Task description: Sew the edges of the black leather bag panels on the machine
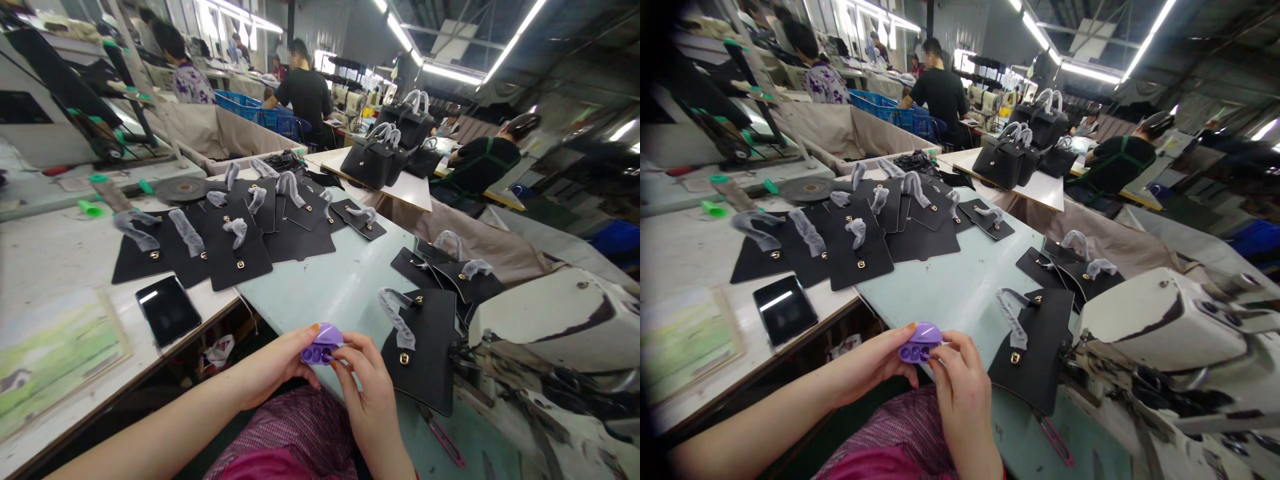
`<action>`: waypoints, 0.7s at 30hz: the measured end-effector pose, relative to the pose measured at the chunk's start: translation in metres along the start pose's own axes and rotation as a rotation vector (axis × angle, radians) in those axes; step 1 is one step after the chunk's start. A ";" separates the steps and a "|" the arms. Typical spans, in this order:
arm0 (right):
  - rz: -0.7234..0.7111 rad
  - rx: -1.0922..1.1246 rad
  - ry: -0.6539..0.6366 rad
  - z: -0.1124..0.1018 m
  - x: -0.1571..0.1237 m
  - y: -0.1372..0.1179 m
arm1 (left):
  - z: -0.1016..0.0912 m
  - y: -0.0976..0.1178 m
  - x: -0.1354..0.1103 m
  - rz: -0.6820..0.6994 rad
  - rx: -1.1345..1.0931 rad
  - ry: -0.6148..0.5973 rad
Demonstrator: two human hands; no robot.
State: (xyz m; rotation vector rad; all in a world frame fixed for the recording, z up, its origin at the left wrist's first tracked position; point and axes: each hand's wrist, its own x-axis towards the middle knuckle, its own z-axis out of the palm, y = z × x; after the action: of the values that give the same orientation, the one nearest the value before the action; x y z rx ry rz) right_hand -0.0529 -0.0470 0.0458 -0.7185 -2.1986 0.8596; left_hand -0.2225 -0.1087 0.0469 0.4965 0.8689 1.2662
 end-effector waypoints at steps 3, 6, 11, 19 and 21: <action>0.002 -0.004 -0.005 -0.002 0.000 0.000 | 0.000 0.001 0.001 -0.003 0.009 -0.005; 0.011 0.002 -0.011 -0.003 -0.001 0.001 | 0.001 0.002 0.001 -0.011 0.008 -0.009; 0.020 -0.003 0.017 -0.003 -0.006 0.004 | 0.000 0.002 0.003 -0.014 -0.005 -0.003; 0.061 0.071 0.175 0.000 -0.017 0.007 | -0.005 0.005 0.003 0.000 -0.040 0.033; 0.090 0.091 0.195 0.007 -0.023 0.011 | -0.010 0.005 0.005 0.041 -0.052 0.086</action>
State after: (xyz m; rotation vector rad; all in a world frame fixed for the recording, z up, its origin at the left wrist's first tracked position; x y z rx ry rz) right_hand -0.0411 -0.0579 0.0252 -0.8261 -1.9553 0.8890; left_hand -0.2330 -0.1041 0.0436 0.4232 0.8992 1.3519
